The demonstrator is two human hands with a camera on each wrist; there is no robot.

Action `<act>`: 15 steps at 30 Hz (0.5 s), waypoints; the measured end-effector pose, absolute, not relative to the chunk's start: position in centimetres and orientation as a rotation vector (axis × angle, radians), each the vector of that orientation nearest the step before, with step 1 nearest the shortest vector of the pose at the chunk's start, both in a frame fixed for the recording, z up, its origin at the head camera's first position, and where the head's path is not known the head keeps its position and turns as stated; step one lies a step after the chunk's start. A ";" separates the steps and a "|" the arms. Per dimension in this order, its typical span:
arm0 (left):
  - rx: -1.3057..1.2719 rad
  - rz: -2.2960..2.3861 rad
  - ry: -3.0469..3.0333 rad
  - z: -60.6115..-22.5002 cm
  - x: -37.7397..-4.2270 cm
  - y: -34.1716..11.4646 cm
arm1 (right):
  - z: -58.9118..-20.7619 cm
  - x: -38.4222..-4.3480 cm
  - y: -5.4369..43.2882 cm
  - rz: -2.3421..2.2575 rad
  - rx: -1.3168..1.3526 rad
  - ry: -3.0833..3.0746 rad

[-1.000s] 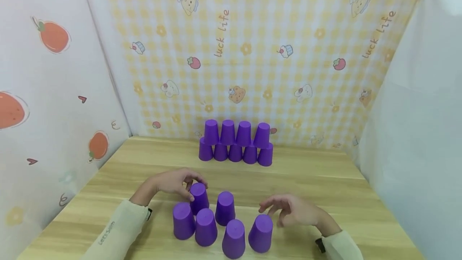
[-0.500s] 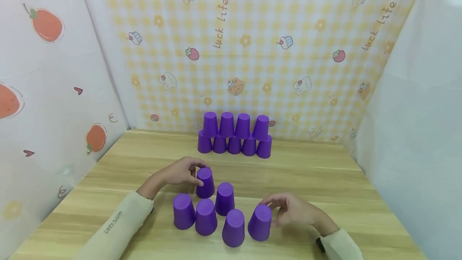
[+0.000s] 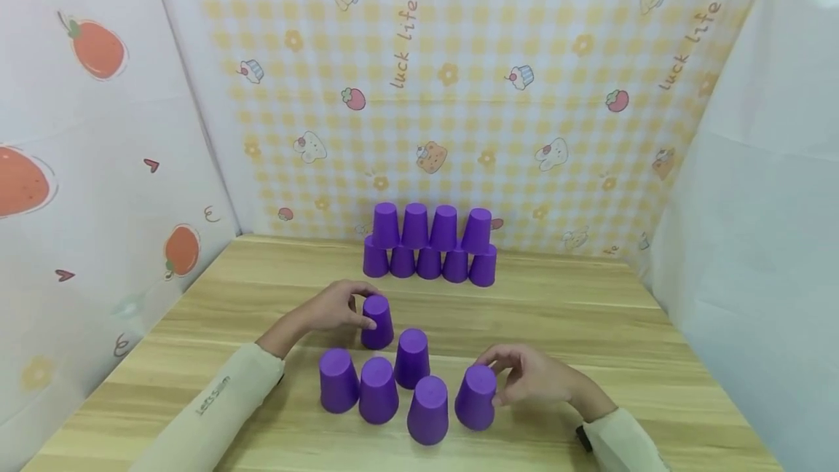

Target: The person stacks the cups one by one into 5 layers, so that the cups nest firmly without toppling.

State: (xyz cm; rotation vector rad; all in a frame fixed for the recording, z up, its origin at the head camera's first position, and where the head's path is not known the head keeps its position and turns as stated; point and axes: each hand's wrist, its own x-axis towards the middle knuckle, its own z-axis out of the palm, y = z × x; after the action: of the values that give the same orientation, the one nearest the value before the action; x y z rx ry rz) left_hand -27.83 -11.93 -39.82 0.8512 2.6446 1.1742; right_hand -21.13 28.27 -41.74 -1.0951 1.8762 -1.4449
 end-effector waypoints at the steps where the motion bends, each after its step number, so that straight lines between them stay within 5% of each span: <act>1: 0.834 1.177 2.652 -39.8 -27.8 -11.9 | -41.8 -21.2 28.4 -1.451 -1.103 1.897; 8: 0.647 1.184 2.743 -39.8 -28.0 -11.7 | -41.2 -22.1 28.5 -1.506 -1.138 2.141; 15: 0.572 1.144 2.782 -39.9 -28.4 -10.9 | -40.2 -22.2 28.0 -1.561 -0.874 2.426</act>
State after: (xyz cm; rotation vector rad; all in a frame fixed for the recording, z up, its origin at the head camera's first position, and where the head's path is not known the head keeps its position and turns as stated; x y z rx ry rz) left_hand -28.42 -10.88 -39.93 0.5723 2.7824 1.1442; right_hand -22.22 28.03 -40.25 -0.8738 2.4257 -1.5615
